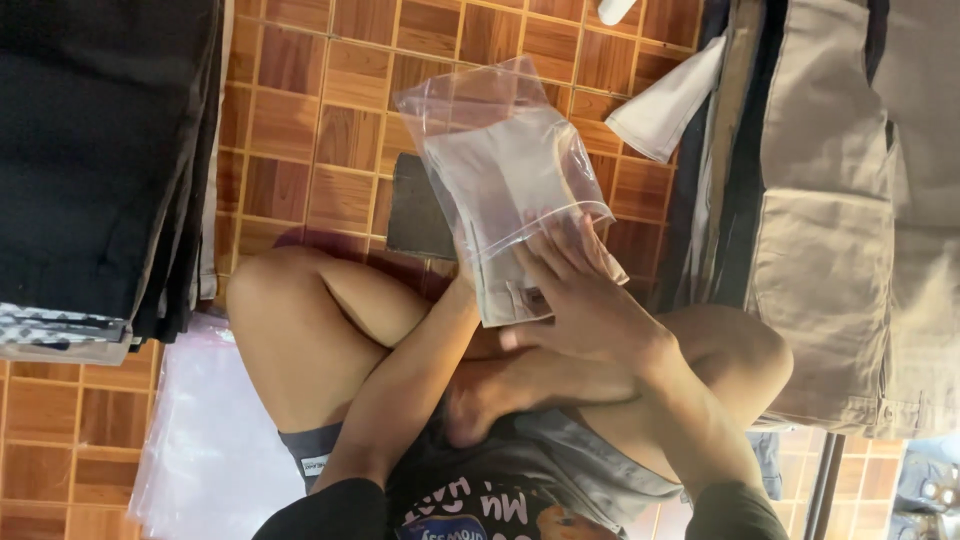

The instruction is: The person sits on the floor and folds a pair of beige shorts. They place the folded shorts into a clear plastic bag, insert a small white tag, and seal the bag. The person then smooths the package and places it on a stack of other packaged items.

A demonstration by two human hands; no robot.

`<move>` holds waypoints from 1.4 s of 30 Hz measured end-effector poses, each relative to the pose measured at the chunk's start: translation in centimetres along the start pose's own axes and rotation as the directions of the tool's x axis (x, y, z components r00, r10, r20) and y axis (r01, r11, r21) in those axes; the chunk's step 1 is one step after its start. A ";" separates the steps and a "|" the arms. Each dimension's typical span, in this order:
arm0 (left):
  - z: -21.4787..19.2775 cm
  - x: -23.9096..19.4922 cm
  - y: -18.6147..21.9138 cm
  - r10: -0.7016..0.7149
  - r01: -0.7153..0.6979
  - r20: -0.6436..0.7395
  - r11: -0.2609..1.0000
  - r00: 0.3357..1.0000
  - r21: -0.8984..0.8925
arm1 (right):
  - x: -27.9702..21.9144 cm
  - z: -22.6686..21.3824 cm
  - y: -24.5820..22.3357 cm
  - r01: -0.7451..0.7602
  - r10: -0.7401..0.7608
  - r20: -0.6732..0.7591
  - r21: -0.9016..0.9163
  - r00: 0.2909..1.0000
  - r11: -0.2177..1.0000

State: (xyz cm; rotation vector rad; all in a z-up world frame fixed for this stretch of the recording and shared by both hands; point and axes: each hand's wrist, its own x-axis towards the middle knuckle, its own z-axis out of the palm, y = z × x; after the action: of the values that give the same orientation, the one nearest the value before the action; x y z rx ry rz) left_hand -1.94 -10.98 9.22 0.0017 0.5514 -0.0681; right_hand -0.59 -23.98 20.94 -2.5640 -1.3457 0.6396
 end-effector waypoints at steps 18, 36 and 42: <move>-2.7 -2.1 -6.1 -0.432 0.352 -0.137 0.470 0.891 0.810 | 3.5 6.3 17.3 -0.579 0.595 -0.186 0.138 0.782 0.804; -1.6 2.1 18.3 0.307 0.319 -0.096 -0.857 0.947 0.404 | 6.5 11.7 19.4 -0.489 0.788 -0.127 0.722 0.603 0.491; -7.1 2.6 21.7 0.645 0.119 0.043 -0.205 0.763 0.971 | 6.3 4.9 13.1 -0.510 0.780 -0.030 0.740 0.625 0.437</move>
State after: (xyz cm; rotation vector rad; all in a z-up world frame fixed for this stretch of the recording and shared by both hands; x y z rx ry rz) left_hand -2.07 10.64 1.46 1.9059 0.9200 -0.0031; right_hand 10.08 -26.58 10.15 -2.2876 0.1428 0.5423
